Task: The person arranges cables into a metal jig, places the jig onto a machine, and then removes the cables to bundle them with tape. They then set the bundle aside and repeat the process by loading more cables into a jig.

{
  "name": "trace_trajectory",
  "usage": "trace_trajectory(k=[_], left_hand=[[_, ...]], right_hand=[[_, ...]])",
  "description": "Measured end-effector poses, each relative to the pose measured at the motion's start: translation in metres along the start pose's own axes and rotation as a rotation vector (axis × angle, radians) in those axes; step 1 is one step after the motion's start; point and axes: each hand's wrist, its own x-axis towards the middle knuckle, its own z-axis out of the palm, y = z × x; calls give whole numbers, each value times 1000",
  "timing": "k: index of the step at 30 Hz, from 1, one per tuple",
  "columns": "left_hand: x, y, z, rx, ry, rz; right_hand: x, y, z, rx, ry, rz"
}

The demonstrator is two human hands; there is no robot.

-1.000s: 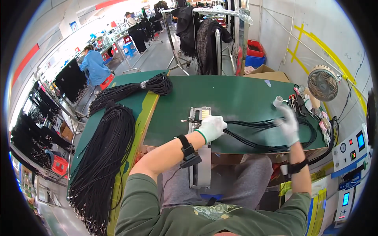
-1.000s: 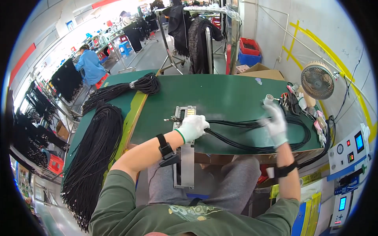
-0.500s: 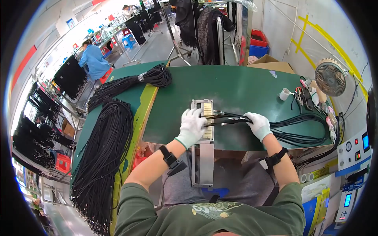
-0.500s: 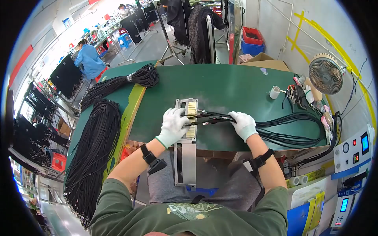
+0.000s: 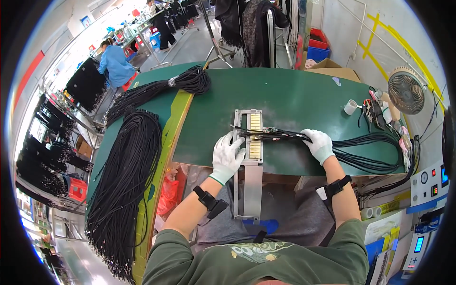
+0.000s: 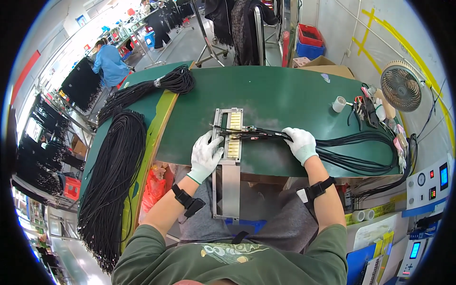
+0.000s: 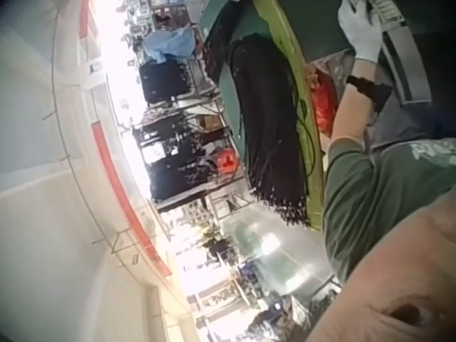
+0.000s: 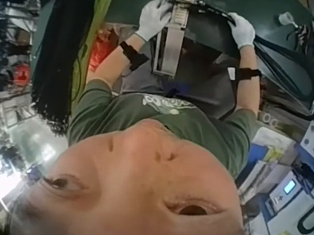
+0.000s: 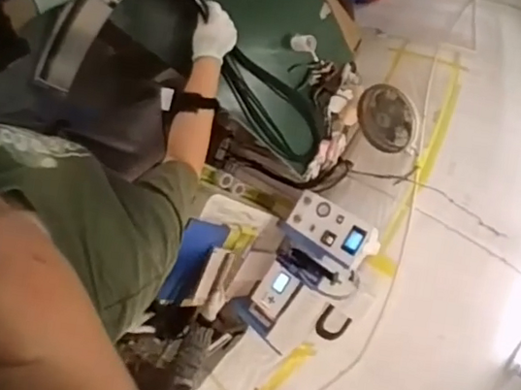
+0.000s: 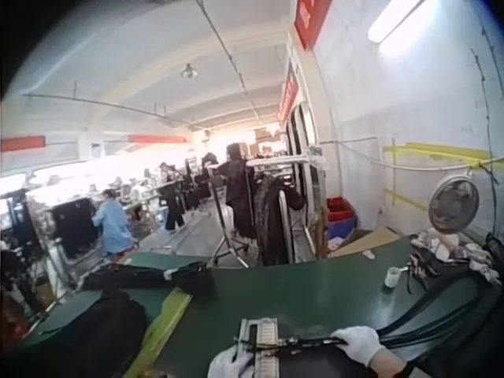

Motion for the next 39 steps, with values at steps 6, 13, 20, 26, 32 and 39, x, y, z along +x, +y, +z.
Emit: trace_trajectory(k=[6,13,20,26,32,39], left_hand=[[2,1,0,-6,-9,-25],[1,-1,1,-34,25,-24],[0,1,-2,-57,35,-21],[1,1,1,-51,31,-14],[-2,0,-2,-65,35,-36],[3,2,2,-109,37,-29]], right_hand=[[2,-2,-2,6,-9,10],[11,5,-13,161,120,15],[27,3,-5,183,95,31],[29,5,0,70,-53,-13],[26,-8,-11,115,-45,-28],[27,6,-11,213,-125,91]])
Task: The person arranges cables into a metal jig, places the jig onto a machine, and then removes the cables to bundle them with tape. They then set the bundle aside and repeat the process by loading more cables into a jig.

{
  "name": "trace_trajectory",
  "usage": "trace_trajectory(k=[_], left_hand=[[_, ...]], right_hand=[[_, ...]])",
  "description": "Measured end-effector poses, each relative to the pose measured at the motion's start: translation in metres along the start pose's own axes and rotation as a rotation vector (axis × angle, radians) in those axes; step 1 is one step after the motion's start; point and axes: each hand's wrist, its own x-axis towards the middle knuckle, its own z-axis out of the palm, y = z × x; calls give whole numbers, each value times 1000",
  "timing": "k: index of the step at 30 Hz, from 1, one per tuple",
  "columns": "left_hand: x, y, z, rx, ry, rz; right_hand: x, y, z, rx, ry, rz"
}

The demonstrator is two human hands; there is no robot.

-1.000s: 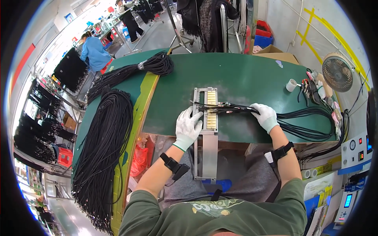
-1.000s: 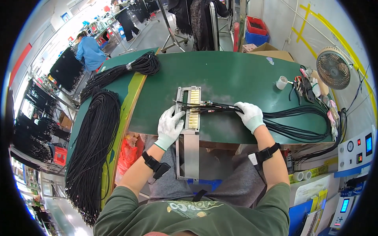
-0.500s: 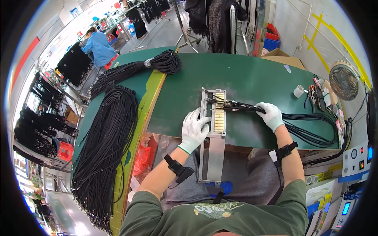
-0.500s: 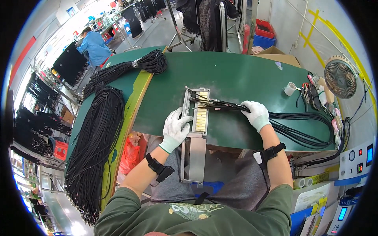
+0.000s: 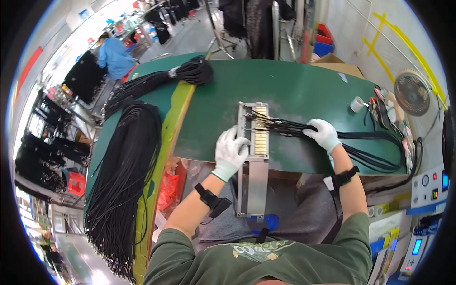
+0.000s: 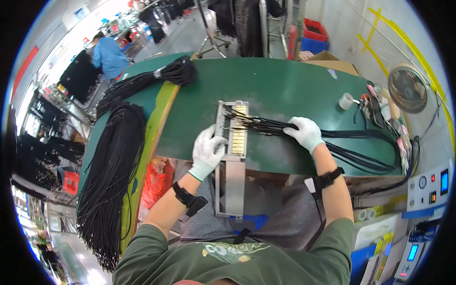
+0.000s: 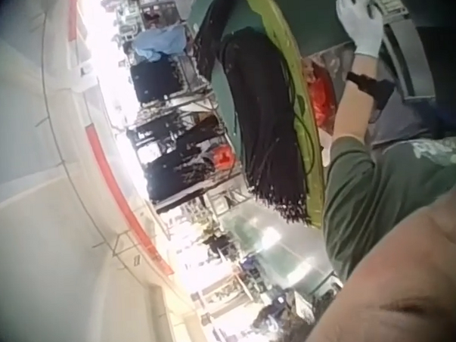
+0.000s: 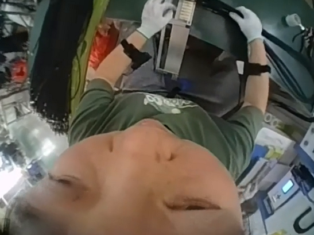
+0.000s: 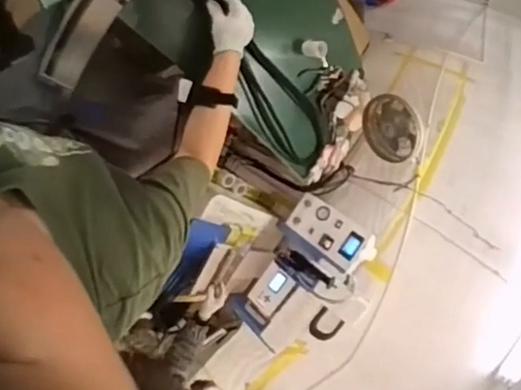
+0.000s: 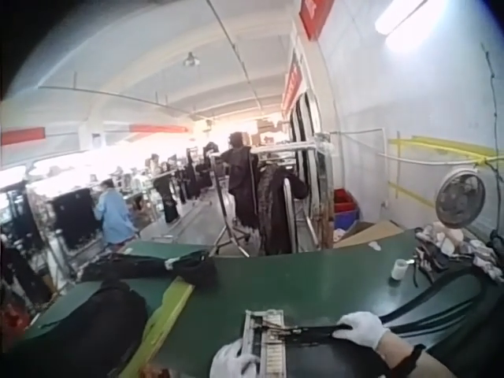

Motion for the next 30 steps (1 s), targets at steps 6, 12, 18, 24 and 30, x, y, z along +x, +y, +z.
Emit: trace_trajectory(k=[6,12,18,24,30], left_hand=[[0,-6,1,4,25,18],[-4,-5,0,13,36,12],[-2,-3,-1,-23,27,22],[-3,-3,4,-6,51,20],[3,5,4,-24,5,-21]], right_hand=[[25,9,-1,392,14,66],[23,-32,3,-46,159,-232],[14,-63,32,-137,356,-357],[21,-60,31,-112,337,-362],[25,-55,40,-52,103,-356]])
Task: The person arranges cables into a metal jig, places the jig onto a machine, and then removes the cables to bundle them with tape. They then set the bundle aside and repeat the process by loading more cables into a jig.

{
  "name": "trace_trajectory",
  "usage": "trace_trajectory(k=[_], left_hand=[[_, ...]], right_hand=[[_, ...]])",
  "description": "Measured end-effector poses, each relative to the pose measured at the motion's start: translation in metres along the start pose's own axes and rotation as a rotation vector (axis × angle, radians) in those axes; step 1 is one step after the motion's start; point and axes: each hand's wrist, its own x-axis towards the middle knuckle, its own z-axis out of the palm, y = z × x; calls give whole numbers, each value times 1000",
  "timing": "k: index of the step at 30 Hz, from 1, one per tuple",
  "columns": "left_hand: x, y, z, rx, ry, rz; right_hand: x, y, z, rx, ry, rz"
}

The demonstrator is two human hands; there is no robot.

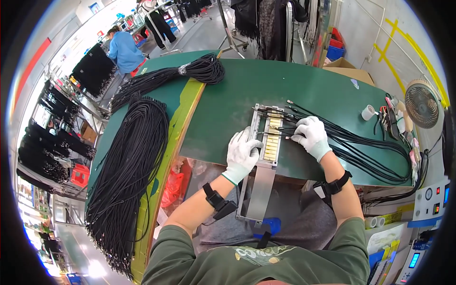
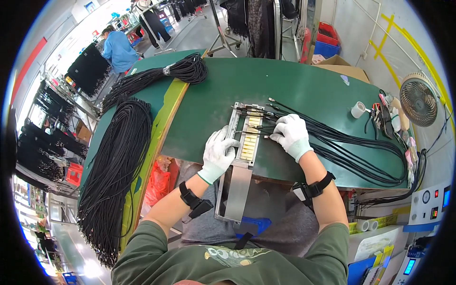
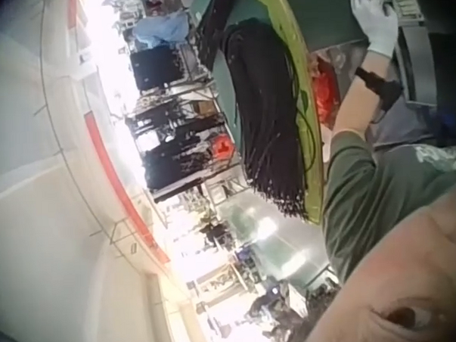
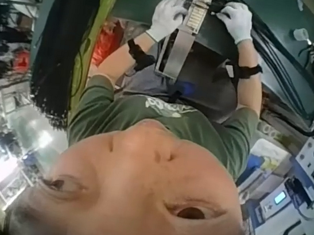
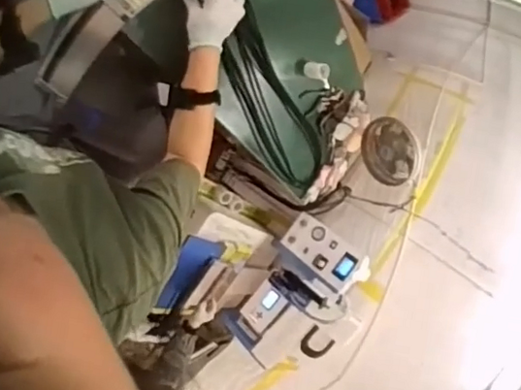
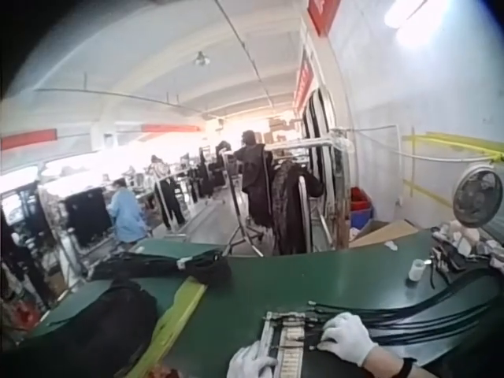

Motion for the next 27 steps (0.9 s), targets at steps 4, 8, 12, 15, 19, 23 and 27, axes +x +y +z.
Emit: trace_trajectory(k=[4,8,12,15,19,23,27], left_hand=[[0,2,1,16,-4,-12],[-1,2,0,26,22,1],[-1,2,1,32,21,4],[-2,2,3,16,13,21],[-1,0,2,-7,2,-2],[3,-2,3,35,37,34],[-1,-2,-2,27,37,17]], right_hand=[[2,12,3,64,227,11],[0,29,4,6,359,24],[-6,29,7,-324,447,-4],[-8,22,-24,-77,-109,241],[-3,39,4,-6,121,160],[0,34,-15,30,293,192],[-8,18,-31,290,-86,-30]])
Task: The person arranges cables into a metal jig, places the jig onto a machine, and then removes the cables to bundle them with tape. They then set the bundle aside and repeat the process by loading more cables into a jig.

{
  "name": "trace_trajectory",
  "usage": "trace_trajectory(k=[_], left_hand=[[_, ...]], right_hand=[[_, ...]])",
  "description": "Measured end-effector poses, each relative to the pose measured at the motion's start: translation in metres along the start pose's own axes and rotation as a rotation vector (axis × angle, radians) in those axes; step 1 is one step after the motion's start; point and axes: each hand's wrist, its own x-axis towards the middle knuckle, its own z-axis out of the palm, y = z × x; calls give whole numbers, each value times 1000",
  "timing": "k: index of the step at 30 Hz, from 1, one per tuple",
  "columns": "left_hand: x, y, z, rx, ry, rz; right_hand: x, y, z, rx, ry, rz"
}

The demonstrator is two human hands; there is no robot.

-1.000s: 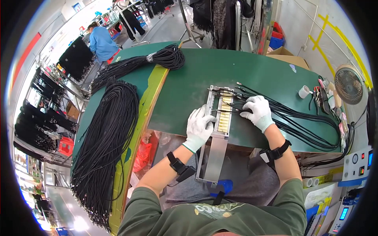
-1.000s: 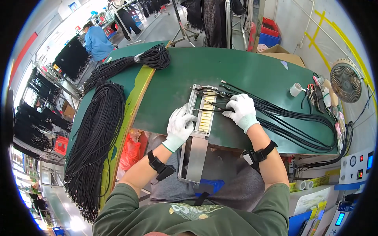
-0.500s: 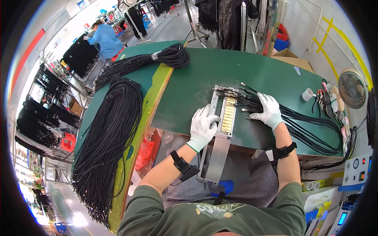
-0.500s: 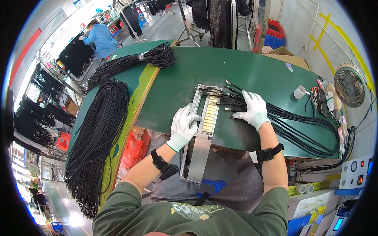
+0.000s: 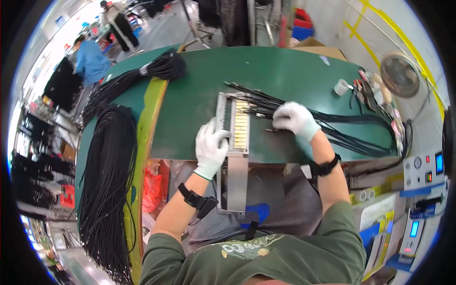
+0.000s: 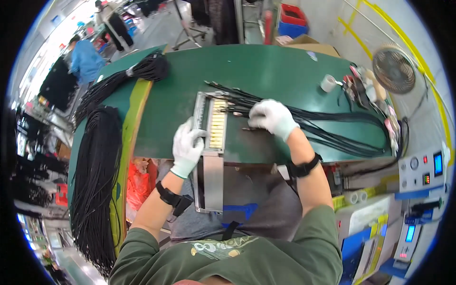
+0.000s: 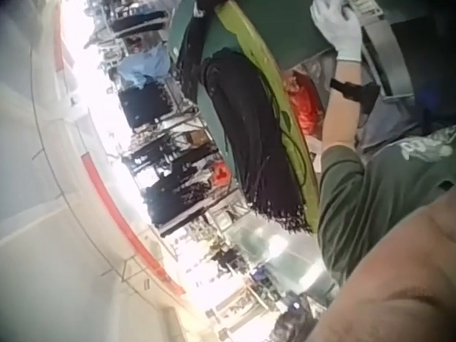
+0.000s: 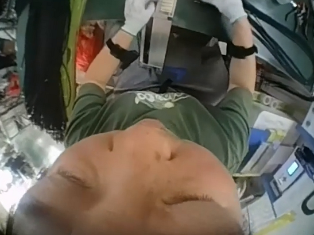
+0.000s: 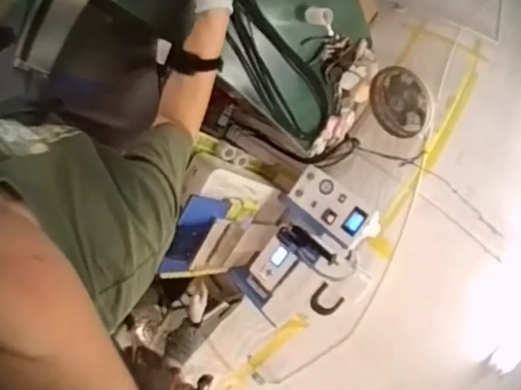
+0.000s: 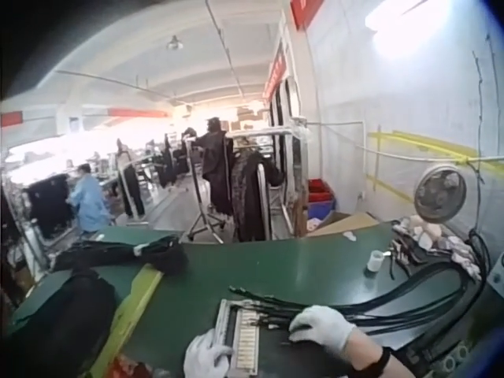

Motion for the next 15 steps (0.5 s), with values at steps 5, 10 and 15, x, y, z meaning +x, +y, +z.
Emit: trace_trajectory(k=[5,10,15], left_hand=[[2,11,5,-4,14,-2],[-1,2,4,-6,21,6],[0,0,2,-42,14,13]], right_hand=[[-14,-10,13,-305,-77,-15],[0,-35,19,-267,-109,197],[4,-30,22,-451,-138,68]])
